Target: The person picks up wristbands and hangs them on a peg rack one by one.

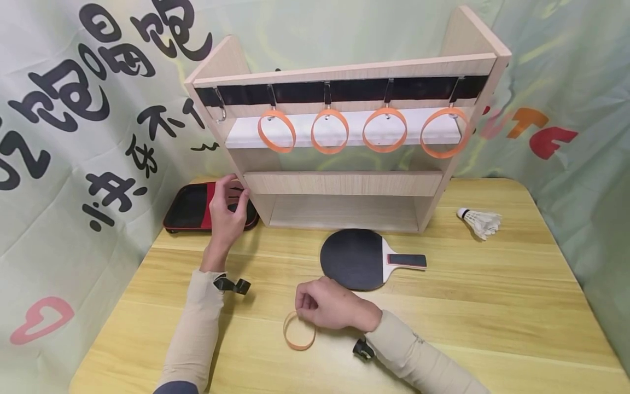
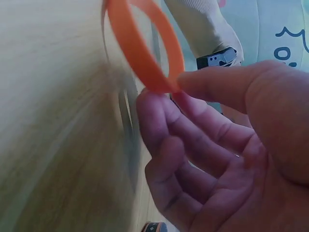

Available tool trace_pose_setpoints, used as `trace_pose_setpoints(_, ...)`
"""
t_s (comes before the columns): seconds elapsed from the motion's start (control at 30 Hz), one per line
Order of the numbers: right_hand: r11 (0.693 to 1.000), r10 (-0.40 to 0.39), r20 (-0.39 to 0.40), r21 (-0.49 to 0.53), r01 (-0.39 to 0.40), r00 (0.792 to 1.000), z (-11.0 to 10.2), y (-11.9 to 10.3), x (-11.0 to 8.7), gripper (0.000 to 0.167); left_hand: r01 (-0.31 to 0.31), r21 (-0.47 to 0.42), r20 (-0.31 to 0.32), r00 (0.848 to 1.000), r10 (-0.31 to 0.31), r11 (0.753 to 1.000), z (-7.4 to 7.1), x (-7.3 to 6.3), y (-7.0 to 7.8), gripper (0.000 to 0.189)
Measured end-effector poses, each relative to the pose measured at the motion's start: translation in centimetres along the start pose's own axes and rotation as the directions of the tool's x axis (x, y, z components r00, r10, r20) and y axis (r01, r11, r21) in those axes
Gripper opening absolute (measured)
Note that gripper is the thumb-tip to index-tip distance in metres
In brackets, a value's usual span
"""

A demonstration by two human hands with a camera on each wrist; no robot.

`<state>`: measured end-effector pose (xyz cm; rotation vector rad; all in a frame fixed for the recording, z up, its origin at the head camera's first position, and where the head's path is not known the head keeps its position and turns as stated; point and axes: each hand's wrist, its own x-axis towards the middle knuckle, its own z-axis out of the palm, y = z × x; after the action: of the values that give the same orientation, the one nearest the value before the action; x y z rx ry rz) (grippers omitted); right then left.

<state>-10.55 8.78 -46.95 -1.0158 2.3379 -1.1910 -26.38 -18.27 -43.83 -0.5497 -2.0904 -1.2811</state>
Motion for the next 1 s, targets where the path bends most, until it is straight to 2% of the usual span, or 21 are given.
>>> trace_pose_setpoints(0.2, 0.996, 0.005, -0.035, 0.084, -0.002, 0.999, -0.3, -0.1, 0.1, 0.005, 0.0, 0.019, 0.01, 1.0, 0.0, 1.0, -0.1, 0.1, 0.1, 0.038)
trace_pose_setpoints(0.53, 0.968, 0.08, -0.05, 0.242, -0.066, 0.996, -0.8, -0.1, 0.3, 0.021, 0.007, -0.002, 0.0, 1.0, -0.007, 1.0, 0.1, 0.0, -0.1, 0.037)
trace_pose_setpoints(0.7, 0.963, 0.095, -0.083, 0.26, -0.07, 0.992, -1.0, -0.4, 0.8, 0.018, 0.002, -0.005, -0.004, 1.0, -0.002, 1.0, 0.1, 0.0, -0.1, 0.037)
trace_pose_setpoints(1.0, 0.959, 0.096, -0.153, 0.281, -0.05, 0.984, -2.1, -2.0, 2.8, 0.016, 0.008, -0.002, -0.001, 1.0, -0.008, 1.0, 0.0, 0.0, -0.1, 0.037)
